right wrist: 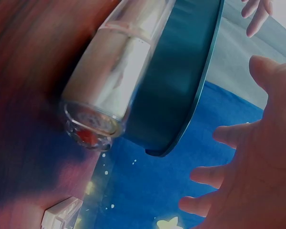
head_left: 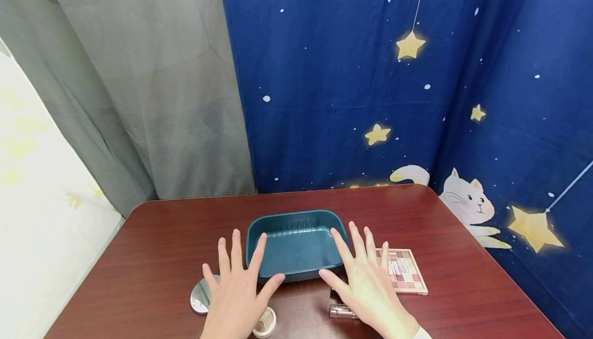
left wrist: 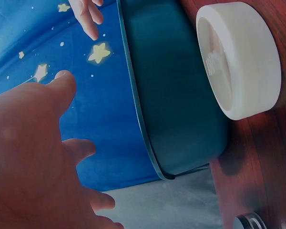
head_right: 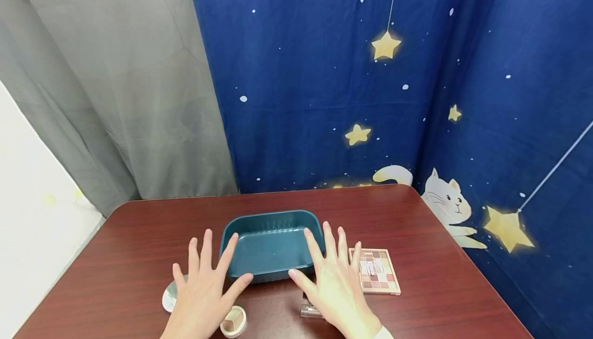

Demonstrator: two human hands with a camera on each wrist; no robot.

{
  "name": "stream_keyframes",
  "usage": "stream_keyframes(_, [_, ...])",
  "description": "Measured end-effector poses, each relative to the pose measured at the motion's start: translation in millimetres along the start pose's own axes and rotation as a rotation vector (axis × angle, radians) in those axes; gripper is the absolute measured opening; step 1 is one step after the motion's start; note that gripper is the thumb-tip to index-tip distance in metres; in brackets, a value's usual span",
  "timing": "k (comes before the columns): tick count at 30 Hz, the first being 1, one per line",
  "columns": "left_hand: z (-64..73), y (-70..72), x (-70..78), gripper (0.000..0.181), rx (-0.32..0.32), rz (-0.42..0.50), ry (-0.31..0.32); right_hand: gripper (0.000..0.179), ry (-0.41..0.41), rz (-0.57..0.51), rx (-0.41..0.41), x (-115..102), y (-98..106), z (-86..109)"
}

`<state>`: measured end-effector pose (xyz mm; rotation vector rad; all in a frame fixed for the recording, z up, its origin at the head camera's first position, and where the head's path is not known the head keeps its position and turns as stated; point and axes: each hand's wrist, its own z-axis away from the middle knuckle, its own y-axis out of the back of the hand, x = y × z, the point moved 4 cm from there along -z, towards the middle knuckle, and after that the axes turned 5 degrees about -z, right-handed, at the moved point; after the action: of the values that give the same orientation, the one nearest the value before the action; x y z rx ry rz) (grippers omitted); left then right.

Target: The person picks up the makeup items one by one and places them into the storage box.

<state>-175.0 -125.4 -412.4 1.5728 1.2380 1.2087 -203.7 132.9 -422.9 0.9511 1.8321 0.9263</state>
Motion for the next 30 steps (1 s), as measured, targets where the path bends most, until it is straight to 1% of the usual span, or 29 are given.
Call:
stream_keyframes(9, [-0.2,0.1,-0.7,0.088,0.022,-0.011,-0.01,0.083,0.009,-0.005,0.021,-1.7,1.5,-0.6])
stream_keyframes(17, [1.2,-1.0,0.0,0.087,0.009,0.001,-0.013,0.084,0.003,0.001,0.013,-0.5,1.8,0.2])
stream_keyframes(22, [3.7,0.3,-3.8,0.087,0.004,0.004,-0.012,0.087,0.002,0.024,-0.013,1.8,3.9,-1.7])
stream_keyframes(25, [5.0,2.1,-7.2,0.088,0.024,0.004,-0.016,0.088,0.014,0.034,-0.02,4.0,7.0,-6.1])
stream_keyframes(30, [8.3,6.0,-15.3,0.087,0.071,-0.007,-0.033,0.088,0.047,0.017,-0.04,8.9,10.8,-15.9])
